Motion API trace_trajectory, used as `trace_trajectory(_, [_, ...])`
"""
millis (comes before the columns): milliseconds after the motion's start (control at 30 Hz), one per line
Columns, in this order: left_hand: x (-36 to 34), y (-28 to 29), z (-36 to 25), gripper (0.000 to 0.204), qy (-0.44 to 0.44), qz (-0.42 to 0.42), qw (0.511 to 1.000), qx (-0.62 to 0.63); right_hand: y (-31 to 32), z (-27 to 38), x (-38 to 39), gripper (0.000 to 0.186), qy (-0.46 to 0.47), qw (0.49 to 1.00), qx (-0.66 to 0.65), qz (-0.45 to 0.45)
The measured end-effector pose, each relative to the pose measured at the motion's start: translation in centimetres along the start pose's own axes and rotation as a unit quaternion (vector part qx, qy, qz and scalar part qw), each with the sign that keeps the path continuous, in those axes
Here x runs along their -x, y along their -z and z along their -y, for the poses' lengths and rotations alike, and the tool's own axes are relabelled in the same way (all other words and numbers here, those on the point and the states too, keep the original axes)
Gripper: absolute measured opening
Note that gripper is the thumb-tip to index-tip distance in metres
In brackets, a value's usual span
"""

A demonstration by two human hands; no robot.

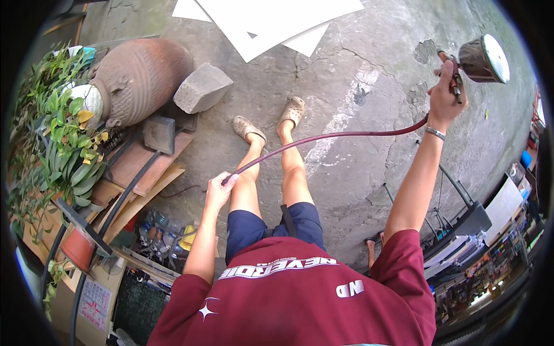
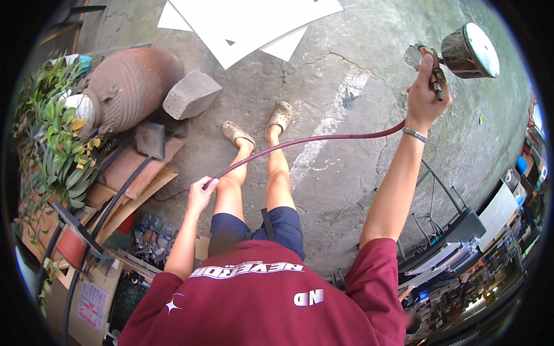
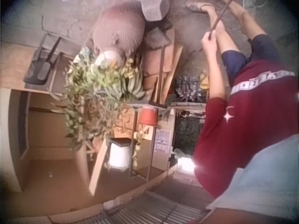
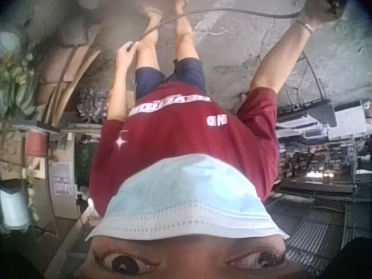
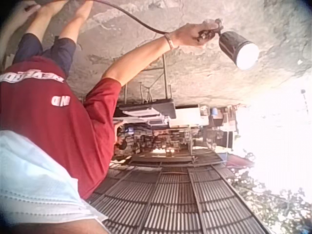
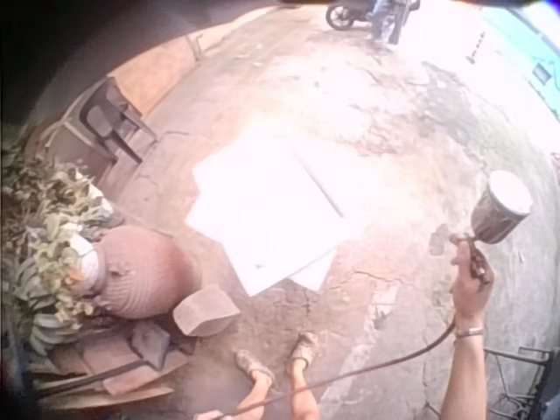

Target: The person pours a white liquid from a container into a spray gun cup and then moves to an outdoor area. They spray paint a white rectangular frame lying on the ground, moving the gun back and forth to cover the surface. After finishing, they pick up the frame and place it on a workbench.

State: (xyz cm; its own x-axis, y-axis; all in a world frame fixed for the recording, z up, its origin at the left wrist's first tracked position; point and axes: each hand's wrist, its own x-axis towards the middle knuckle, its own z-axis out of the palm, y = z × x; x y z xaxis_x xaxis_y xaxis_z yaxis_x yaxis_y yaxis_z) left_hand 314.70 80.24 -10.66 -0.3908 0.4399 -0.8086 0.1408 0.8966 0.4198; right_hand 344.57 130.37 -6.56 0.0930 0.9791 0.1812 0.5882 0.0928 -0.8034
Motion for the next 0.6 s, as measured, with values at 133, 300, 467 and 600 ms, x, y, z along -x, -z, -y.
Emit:
trace_trajectory(133, [-0.5,0.3,2.0,0.041,-0.006,-0.025,1.000,-0.018,0.2,-1.3,1.9,0.024,-0.019,0.998,0.003,0.061])
trace_trajectory(300, [-0.3,2.1,3.1,0.041,0.001,-0.034,0.998,-0.049,1.3,0.2,7.6,0.031,-0.054,0.985,-0.036,0.157])
trace_trajectory(467, [0.1,3.3,1.3,0.039,-0.004,-0.033,0.998,-0.045,-0.4,2.2,5.9,0.030,-0.034,0.986,-0.021,0.161])
trace_trajectory(600, [-0.1,3.0,-0.9,0.038,-0.013,-0.027,0.999,-0.019,-1.7,0.1,2.1,0.029,0.009,0.995,0.010,0.096])
